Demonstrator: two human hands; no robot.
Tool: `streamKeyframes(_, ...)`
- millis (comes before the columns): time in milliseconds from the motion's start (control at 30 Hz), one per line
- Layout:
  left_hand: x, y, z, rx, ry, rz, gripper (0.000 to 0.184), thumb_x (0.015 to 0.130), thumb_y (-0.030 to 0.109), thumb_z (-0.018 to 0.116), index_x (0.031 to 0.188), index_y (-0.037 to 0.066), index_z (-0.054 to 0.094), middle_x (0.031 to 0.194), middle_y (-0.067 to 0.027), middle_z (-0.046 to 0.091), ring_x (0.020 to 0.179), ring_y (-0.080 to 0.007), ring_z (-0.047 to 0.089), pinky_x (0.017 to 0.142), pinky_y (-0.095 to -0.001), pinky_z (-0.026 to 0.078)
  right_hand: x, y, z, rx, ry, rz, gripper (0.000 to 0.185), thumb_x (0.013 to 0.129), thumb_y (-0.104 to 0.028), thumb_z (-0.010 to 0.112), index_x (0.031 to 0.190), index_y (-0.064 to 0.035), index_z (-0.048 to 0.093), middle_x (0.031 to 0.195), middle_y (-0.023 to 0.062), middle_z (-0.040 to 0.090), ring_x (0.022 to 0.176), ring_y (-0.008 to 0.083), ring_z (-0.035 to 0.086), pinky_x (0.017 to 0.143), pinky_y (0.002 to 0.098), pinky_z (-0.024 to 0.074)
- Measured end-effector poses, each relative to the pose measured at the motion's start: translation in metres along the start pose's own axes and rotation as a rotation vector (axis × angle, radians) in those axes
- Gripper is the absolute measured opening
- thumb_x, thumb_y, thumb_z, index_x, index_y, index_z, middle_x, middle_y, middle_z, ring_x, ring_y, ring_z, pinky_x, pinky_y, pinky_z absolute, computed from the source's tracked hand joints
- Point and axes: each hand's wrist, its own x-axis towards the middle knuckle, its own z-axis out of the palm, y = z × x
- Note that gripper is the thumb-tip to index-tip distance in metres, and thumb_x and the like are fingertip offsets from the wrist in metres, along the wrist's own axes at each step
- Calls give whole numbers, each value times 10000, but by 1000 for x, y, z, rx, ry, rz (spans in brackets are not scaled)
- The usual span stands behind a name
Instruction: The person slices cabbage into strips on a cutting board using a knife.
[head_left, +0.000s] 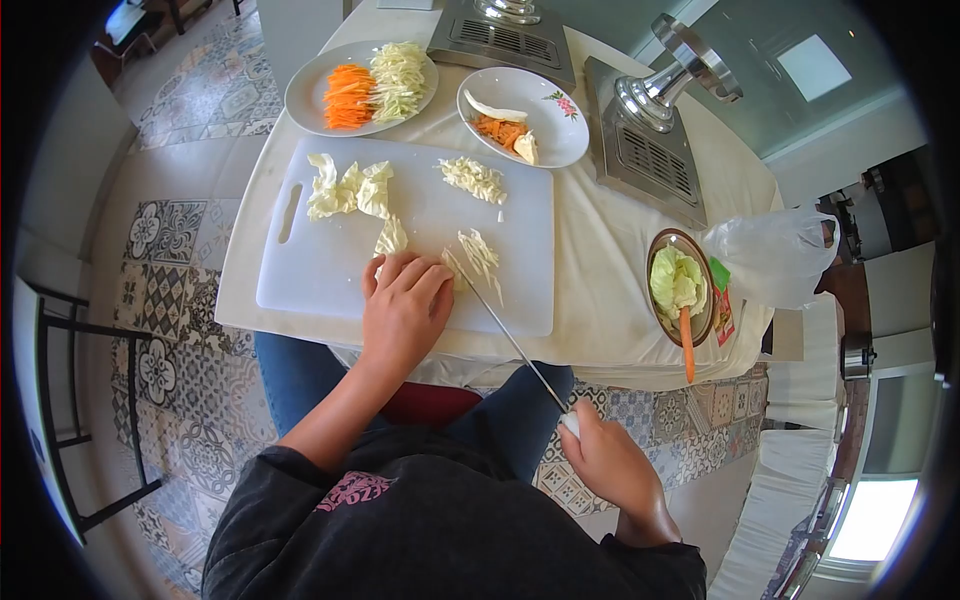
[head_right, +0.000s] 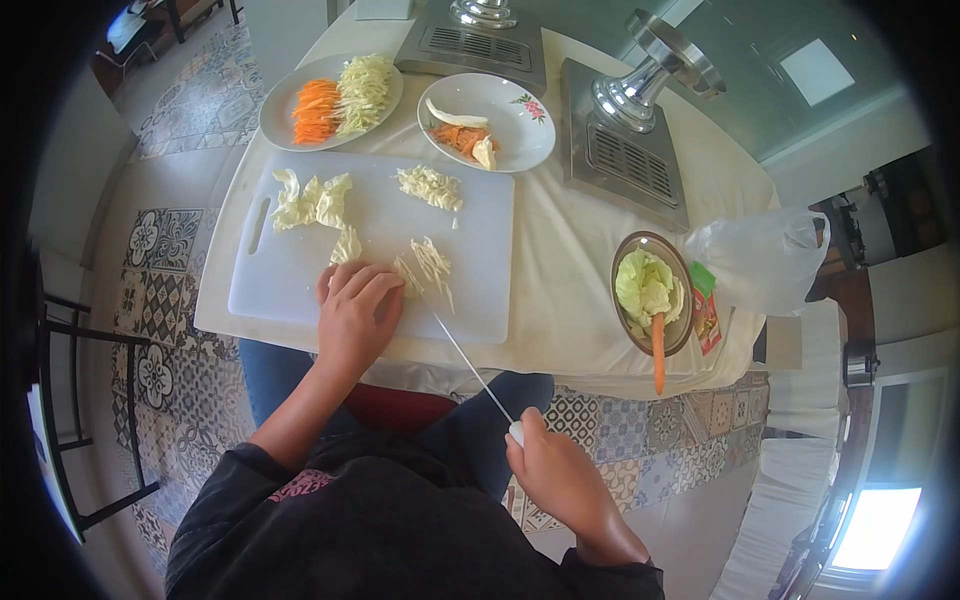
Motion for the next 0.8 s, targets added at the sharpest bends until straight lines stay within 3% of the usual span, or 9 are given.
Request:
streamKeyframes(367,0,1,0,24,4,3,99,834,110,720,914,136,668,995,22,684,1050,-198,625,1042,-471,377,62,-20,26,103,122,-19,276,1009,-243,540,1042,19,459,810,323,652,791,524,626,680,599,462)
streamKeyframes(667,-1,0,2,32,-5,5,98,840,120,722,923,145,674,995,25,686,1054,-193,627,1050,-471,370,49,-14,20,155,186,9,268,1000,-229,569,1012,22,475,772,300,649,767,519,624,660,581,465)
streamKeyframes(800,-1,1,0,36,-14,-8,100,840,125,723,924,144,673,998,26,686,1054,-193,627,1052,-470,370,47,-18,20,156,169,-73,282,1021,-243,524,997,24,436,737,300,652,720,507,635,625,603,479)
